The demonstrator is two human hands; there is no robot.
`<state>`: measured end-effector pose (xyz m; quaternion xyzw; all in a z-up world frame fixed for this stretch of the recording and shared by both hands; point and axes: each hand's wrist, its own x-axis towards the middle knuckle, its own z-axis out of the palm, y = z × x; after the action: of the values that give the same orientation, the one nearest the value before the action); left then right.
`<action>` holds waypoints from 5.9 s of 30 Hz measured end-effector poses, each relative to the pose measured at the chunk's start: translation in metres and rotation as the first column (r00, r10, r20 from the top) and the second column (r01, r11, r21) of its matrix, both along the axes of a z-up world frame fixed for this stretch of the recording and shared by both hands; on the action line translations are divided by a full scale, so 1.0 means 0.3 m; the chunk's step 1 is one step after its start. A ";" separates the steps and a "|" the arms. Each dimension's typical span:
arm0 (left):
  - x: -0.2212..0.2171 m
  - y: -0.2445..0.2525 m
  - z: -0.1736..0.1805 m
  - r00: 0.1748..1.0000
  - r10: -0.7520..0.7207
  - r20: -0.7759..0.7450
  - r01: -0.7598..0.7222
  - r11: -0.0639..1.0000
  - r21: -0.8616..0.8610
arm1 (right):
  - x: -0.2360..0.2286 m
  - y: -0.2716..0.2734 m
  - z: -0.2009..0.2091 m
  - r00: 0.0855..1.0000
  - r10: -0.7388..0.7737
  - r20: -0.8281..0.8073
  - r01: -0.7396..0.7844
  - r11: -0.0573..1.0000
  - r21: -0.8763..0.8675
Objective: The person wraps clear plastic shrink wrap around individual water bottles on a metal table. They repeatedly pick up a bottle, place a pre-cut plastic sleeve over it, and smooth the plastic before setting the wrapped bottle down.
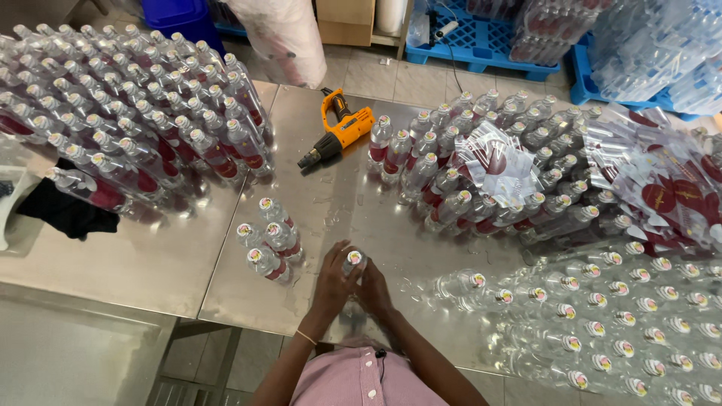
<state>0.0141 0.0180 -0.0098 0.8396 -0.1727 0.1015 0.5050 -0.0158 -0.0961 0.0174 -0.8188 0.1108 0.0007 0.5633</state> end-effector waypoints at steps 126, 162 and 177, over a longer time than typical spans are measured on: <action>0.053 -0.044 0.343 0.593 -0.392 -0.703 -0.457 0.555 -0.695 | 0.067 -0.316 0.129 0.965 -0.098 0.243 0.049 0.979 0.199; -0.085 -0.126 0.080 0.960 -0.066 -0.273 -0.031 0.941 -0.338 | -0.037 -0.180 -0.009 0.953 -0.068 0.294 0.103 0.989 -0.104; -0.013 -0.081 0.061 0.896 -0.191 -0.401 0.038 0.932 -0.359 | 0.006 -0.149 -0.099 0.994 -0.102 0.045 0.104 0.993 -0.052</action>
<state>0.0102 -0.0064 0.0086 0.7285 -0.0868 -0.0879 0.6738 -0.0140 -0.1407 -0.0123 -0.8267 0.1410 -0.0488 0.5424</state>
